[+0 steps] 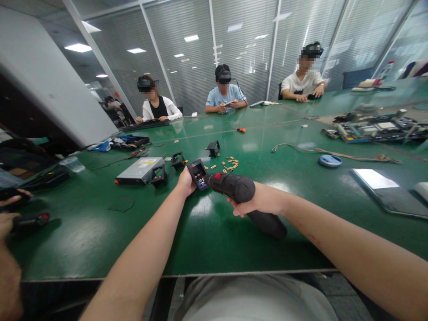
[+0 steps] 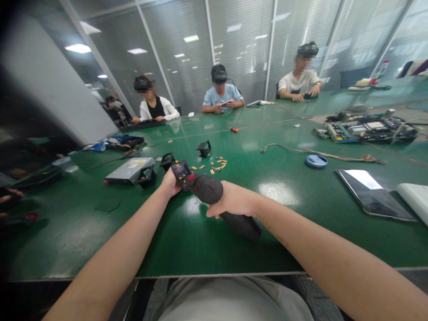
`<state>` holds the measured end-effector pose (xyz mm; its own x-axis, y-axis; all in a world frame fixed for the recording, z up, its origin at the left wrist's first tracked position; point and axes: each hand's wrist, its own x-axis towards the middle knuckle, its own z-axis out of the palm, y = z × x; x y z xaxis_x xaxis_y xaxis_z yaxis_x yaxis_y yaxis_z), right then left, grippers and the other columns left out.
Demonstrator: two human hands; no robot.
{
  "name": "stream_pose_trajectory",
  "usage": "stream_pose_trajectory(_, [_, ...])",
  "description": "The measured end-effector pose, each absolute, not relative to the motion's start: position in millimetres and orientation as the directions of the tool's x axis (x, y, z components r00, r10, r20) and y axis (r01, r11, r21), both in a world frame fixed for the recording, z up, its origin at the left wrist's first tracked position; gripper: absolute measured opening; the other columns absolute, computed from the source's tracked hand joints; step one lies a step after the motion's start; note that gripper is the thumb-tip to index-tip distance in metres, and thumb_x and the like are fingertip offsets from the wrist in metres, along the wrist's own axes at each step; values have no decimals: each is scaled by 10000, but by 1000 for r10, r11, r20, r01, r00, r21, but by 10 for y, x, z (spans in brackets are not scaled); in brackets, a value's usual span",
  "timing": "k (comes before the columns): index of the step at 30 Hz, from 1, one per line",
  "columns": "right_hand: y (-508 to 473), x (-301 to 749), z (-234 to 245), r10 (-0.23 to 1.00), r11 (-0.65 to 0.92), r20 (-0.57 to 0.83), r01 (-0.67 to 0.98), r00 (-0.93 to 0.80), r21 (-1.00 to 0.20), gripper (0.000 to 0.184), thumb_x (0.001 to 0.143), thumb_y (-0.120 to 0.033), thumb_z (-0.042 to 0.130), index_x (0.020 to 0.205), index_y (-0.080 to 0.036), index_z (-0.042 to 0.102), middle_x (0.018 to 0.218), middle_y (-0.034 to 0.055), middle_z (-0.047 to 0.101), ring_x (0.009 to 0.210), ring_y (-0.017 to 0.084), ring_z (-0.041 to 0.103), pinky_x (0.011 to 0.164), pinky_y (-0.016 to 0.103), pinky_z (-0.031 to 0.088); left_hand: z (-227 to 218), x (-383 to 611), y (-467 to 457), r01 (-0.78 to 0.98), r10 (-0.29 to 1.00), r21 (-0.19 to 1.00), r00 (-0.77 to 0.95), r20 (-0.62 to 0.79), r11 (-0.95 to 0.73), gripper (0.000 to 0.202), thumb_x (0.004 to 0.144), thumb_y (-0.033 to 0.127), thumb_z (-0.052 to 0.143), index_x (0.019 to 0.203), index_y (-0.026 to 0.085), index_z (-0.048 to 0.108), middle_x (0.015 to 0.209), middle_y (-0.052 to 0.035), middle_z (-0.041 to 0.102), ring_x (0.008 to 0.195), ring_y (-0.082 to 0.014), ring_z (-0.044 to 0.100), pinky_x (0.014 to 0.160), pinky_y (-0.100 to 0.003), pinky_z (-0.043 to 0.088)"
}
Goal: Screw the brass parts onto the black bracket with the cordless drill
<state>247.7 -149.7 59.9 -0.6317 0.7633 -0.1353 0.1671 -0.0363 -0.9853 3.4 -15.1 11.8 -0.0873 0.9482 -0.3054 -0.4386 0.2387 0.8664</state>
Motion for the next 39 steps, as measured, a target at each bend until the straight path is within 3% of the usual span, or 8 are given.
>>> stream_pose_trajectory(12, [-1501, 2474, 614, 762, -23, -119, 158, -636, -987, 272, 603, -166, 795, 792, -169, 599, 690, -12, 642, 613, 145, 597, 612, 275, 482, 97, 17, -128, -448, 952, 863, -75, -298, 235, 311, 931, 394, 472, 904, 159, 674, 723, -82, 713, 648, -226, 689, 697, -349, 568])
stream_pose_trajectory(39, [-1490, 2468, 612, 757, 24, -102, 183, -645, -983, 279, 607, -206, 791, 779, -171, 575, 672, -11, 634, 593, 152, 590, 598, 285, 467, 88, 14, -112, -447, 953, 862, -63, -295, 238, 333, 935, 396, 463, 971, 142, 675, 704, -75, 707, 590, -216, 671, 634, -326, 549])
